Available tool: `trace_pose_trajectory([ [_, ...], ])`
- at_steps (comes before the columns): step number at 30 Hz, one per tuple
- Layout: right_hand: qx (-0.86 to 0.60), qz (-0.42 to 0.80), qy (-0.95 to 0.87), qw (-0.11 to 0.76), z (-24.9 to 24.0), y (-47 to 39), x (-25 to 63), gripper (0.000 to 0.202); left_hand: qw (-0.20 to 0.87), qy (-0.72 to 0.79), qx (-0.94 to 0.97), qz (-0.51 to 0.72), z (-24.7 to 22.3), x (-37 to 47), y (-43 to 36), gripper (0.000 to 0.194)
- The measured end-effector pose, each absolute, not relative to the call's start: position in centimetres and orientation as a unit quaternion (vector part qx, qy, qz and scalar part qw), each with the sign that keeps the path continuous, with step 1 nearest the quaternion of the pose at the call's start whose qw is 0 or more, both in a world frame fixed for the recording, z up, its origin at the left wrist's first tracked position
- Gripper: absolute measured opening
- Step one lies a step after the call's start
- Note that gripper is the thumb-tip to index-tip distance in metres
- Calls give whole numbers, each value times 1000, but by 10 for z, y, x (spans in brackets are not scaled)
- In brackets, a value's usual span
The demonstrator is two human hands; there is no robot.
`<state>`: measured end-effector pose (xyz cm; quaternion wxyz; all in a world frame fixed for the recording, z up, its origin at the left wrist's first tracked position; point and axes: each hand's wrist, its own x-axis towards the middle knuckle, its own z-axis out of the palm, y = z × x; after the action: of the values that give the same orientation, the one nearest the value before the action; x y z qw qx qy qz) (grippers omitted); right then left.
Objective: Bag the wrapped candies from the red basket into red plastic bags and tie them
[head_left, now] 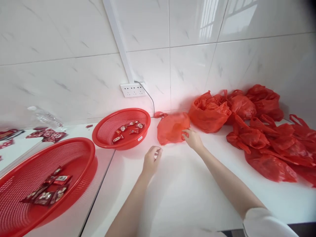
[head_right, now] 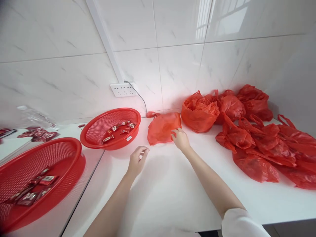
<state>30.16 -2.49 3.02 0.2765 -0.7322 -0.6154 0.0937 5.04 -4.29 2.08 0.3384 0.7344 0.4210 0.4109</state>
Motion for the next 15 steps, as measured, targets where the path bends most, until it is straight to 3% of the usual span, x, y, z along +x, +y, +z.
trace_pose_trajectory([
  [4,-610,73,-661,431,69,-49,294,29,211,296,844,395,54,74,-71,21],
  [7,-521,154,-663,515,94,-69,290,24,157,325,867,344,75,87,-68,29],
  [10,-511,282,-628,515,104,-83,294,26,122,414,859,276,87,91,-49,28],
  [12,-555,315,-613,465,107,-88,301,29,116,439,870,192,85,92,-36,29],
  [15,-654,168,-607,419,111,-96,302,28,113,471,871,79,68,93,-23,23],
])
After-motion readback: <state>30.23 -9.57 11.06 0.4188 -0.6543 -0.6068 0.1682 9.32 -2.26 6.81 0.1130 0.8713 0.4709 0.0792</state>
